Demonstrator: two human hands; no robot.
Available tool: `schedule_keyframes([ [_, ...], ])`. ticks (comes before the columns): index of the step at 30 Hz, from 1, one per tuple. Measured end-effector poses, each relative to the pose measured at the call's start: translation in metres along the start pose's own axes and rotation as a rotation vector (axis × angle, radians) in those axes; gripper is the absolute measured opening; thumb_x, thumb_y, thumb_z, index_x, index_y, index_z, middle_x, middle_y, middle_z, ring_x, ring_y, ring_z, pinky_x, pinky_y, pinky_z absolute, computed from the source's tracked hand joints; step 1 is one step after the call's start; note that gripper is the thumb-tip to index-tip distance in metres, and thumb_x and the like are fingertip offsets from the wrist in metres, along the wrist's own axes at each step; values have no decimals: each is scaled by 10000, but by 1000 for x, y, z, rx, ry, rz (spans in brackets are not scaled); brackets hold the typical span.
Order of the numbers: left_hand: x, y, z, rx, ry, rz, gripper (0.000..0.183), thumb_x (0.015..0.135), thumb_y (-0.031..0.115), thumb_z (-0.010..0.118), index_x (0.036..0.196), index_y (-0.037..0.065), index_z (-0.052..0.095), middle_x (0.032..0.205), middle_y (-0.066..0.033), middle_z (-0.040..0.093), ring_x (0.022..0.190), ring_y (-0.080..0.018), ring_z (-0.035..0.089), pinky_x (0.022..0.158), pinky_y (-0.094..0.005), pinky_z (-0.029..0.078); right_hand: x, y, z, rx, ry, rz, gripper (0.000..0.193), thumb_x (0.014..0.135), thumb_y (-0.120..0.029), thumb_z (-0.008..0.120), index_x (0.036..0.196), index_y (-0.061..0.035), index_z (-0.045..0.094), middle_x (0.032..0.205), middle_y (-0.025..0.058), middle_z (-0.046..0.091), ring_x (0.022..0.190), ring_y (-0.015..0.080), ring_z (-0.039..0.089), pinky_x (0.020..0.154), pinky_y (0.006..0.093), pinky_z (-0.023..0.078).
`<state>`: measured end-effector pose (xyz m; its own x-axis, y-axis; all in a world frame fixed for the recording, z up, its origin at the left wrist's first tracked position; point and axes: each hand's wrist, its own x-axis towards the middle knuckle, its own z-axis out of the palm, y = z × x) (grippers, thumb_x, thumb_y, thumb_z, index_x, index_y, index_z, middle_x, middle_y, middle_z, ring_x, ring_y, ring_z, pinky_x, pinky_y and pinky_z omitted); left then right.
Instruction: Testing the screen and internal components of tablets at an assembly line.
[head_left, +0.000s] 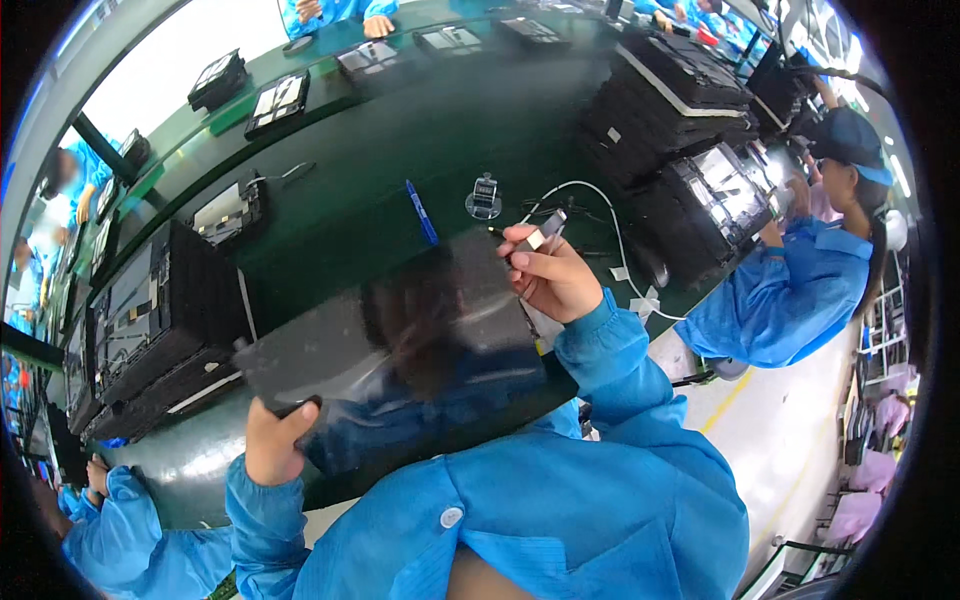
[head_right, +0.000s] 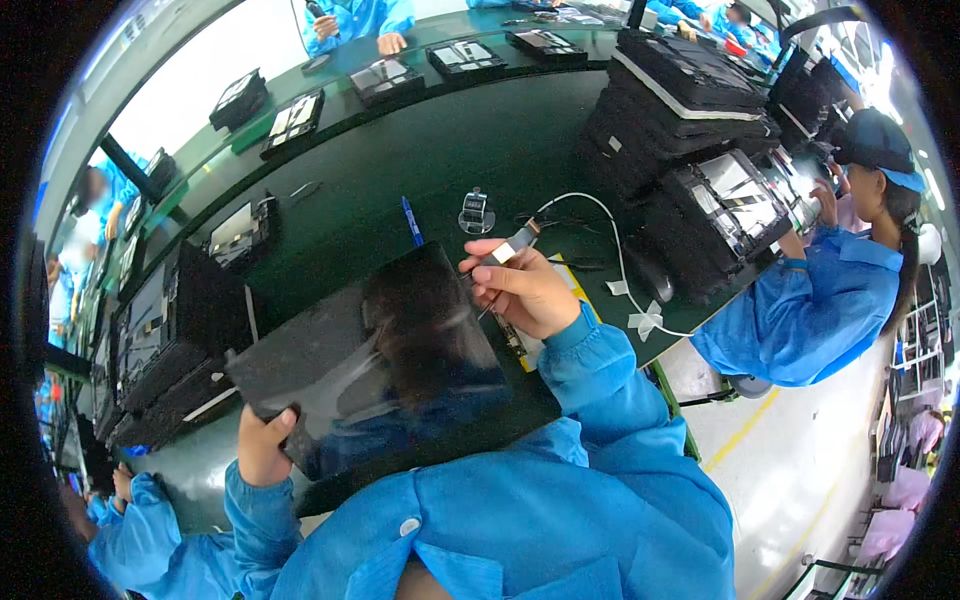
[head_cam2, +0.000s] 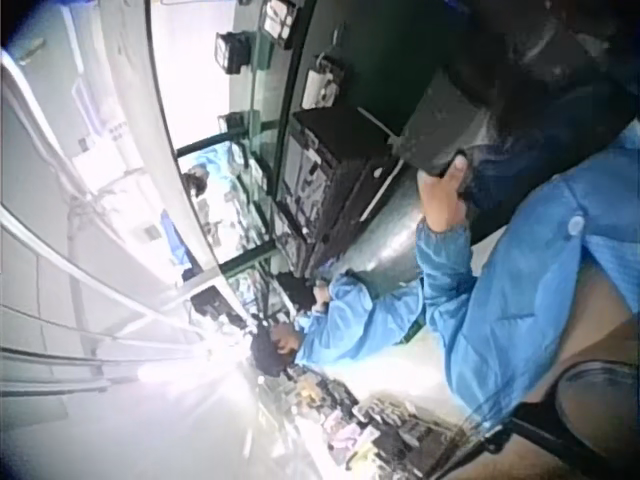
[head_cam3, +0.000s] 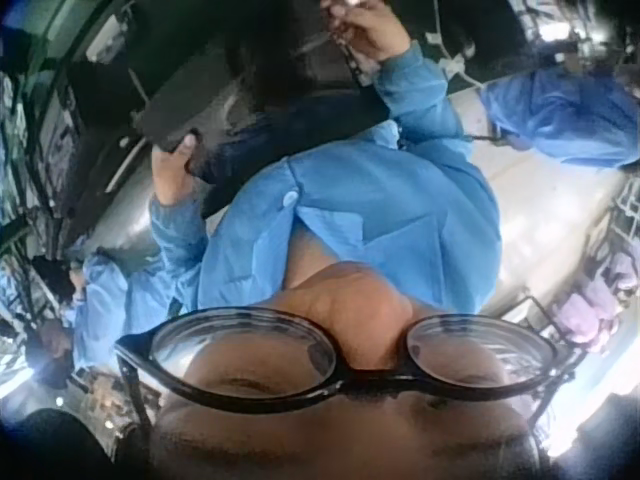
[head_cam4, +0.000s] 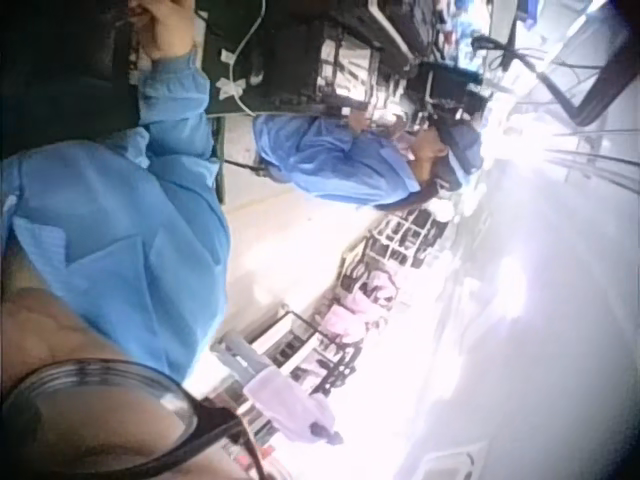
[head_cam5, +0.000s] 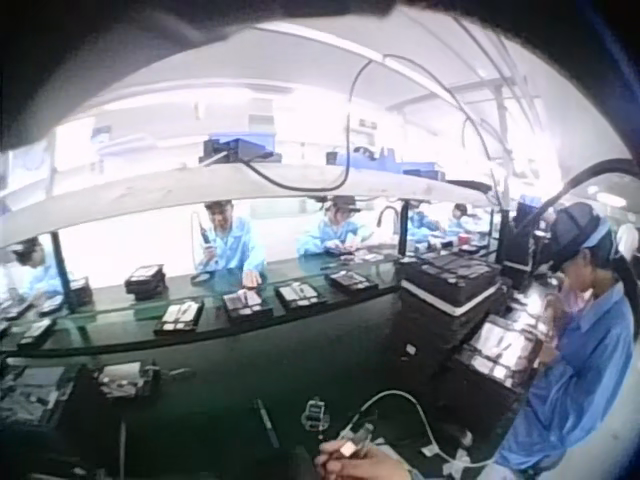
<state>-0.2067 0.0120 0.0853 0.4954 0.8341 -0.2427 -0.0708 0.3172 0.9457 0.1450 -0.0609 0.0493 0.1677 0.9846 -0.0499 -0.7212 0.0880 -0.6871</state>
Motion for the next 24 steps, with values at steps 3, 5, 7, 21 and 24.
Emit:
schedule_keyframes([
  [3, 17, -10, 2, -63, -31, -151, 482, 760, 105, 683, 1181, -17, 482, 1135, -100, 557, 1016, -213, 527, 896, -336, 399, 2, 11, -17, -355, 261, -59, 217, 796, -85, 659, 1002, -37, 609, 867, 61, 628, 660, 116, 580, 570, 232, 476],
  [5, 26, -20, -3, -62, -25, -231, 485, 771, 107, 673, 1194, -17, 470, 1154, -106, 545, 1026, -221, 523, 907, -344, 394, 1, 10, -24, -461, 318, -32, 168, 803, -67, 642, 960, -13, 617, 842, 70, 629, 682, 115, 597, 594, 237, 488],
  [7, 34, -30, -15, -64, -25, -317, 489, 782, 108, 664, 1207, -17, 458, 1173, -112, 533, 1037, -229, 518, 918, -352, 390, -3, 10, -31, -694, 323, -77, 174, 808, -65, 636, 957, 18, 605, 819, 72, 630, 690, 128, 609, 538, 231, 494],
  [21, 36, 33, 8, 1205, -91, 156, 493, 832, 270, 601, 1224, 5, 463, 955, -175, 597, 747, -259, 602, 719, -348, 483, -39, -34, -60, -889, 270, 145, 186, 824, -53, 614, 967, 66, 608, 861, 126, 640, 771, 173, 644, 690, 254, 534],
  [24, 50, 18, 75, 1350, -512, 618, 459, 787, 265, 633, 1162, 34, 503, 1100, -160, 560, 1000, -321, 557, 835, -389, 460, -42, -38, -65, -906, 229, 178, 170, 837, -35, 588, 975, 63, 608, 863, 128, 639, 794, 186, 650, 698, 256, 534],
])
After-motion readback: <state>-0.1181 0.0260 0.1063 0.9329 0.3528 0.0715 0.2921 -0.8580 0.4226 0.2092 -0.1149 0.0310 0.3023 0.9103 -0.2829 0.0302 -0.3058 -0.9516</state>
